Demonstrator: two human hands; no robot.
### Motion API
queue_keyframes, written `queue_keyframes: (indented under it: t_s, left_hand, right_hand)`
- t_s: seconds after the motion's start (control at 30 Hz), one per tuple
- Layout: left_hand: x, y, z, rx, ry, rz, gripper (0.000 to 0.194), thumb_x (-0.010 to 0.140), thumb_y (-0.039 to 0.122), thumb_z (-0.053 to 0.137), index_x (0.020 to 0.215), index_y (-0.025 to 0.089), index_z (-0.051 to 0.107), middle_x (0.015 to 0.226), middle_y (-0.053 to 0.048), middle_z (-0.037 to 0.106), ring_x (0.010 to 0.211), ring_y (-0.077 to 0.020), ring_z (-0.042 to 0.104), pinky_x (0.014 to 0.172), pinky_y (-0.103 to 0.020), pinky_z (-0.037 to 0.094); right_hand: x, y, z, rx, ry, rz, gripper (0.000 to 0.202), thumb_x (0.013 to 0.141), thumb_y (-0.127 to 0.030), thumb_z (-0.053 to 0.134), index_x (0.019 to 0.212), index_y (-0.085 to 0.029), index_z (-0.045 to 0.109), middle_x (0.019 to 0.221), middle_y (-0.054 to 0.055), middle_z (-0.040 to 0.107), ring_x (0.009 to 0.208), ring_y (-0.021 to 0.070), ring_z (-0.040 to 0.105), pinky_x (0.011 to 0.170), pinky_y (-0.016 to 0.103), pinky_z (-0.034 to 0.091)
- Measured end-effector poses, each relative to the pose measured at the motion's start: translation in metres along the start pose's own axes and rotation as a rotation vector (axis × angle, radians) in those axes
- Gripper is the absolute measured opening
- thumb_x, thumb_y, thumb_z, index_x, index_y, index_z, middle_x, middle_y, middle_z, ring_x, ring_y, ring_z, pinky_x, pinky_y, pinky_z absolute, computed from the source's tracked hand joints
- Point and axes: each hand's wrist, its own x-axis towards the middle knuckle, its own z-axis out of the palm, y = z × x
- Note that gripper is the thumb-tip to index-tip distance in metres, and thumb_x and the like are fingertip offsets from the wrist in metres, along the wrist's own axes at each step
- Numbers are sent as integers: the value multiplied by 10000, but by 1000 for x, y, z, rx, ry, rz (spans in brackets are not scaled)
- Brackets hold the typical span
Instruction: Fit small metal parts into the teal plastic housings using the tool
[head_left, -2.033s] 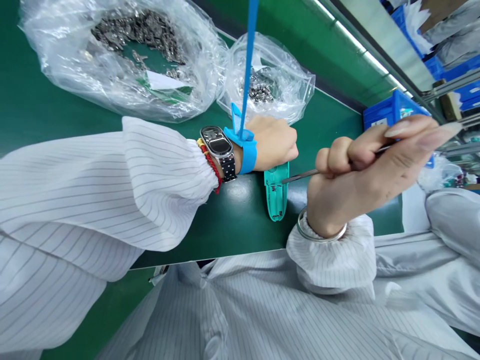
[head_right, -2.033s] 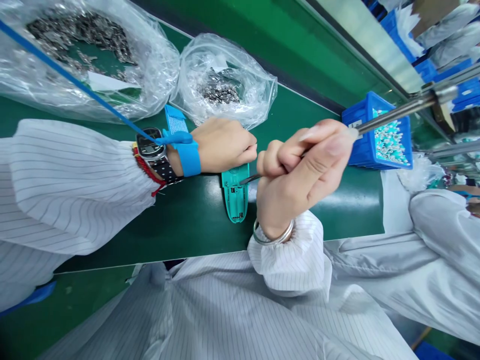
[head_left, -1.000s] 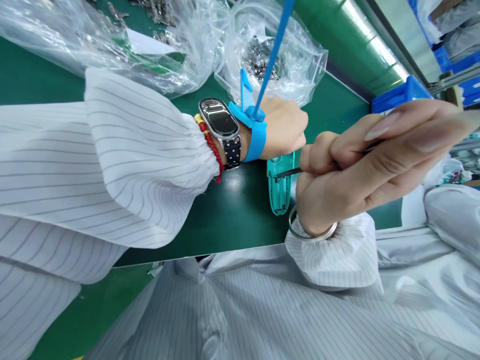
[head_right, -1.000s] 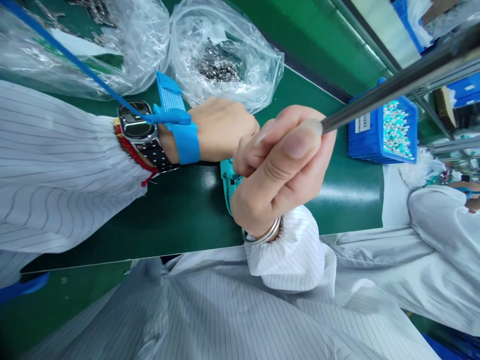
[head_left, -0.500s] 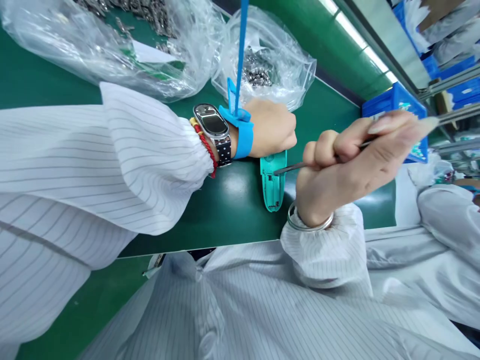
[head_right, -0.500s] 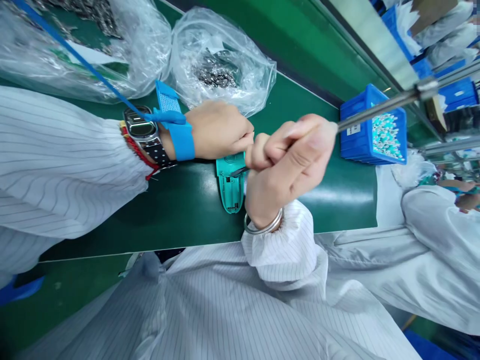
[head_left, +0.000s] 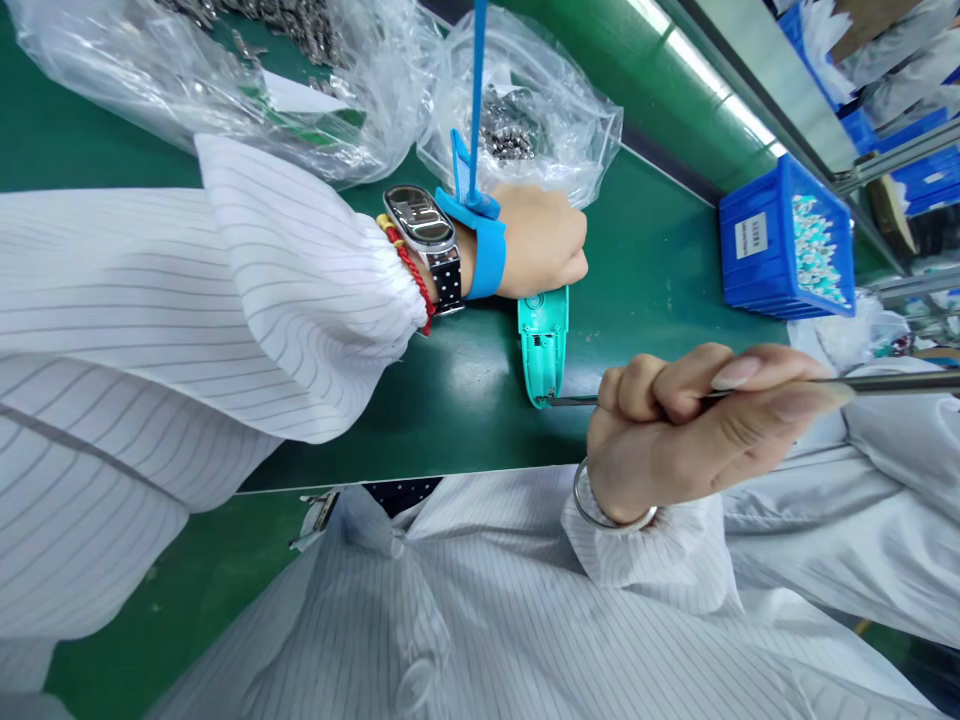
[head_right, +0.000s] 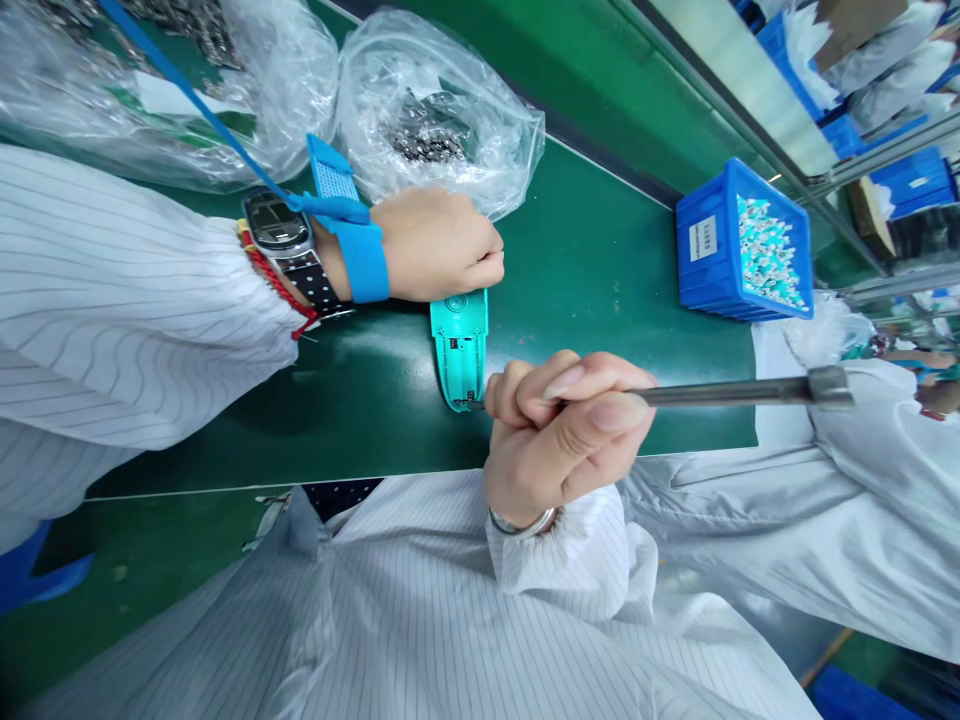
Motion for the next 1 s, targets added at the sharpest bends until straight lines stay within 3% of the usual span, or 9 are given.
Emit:
queue_keyframes:
  t_s: [0.33,0.67,0.87,1.0]
  left_hand:
    - [0,-1,-1,-16,6,13,414,861,276,367,930,72,720,903,-179,691,830,-351,665,545,-333,260]
    - [0,-1,0,-64,24,13,402,862,261,380,965,64,716,954,-197,684,893,-388,654,648,-384,417]
    - [0,0,-1,-43,-39,-2,447,885,303,340,1038,123,719,1034,-172,684,912,-313,631,700,-388,431]
    - [0,0,0,-51,-23,-2,435,871,285,355,1029,97,715,1020,-177,686,894,-313,638,685,-379,435]
  right_hand:
    - [1,-2,1,-44,8,-15,298,990,-298,383,703,-231,427,550,-59,177,355,39,105,272,126,215]
    - [-1,0,5,-49,7,-23,314,991,-324,400,695,-224,431,535,-59,176,345,32,132,272,115,226]
    - [-3,4,6,-40,24,-67,323,968,-364,460,679,-220,440,518,-67,152,316,25,134,248,119,210]
    - [-2,6,3,-25,4,-23,307,978,-331,432,690,-224,444,509,-71,156,308,28,131,246,120,227]
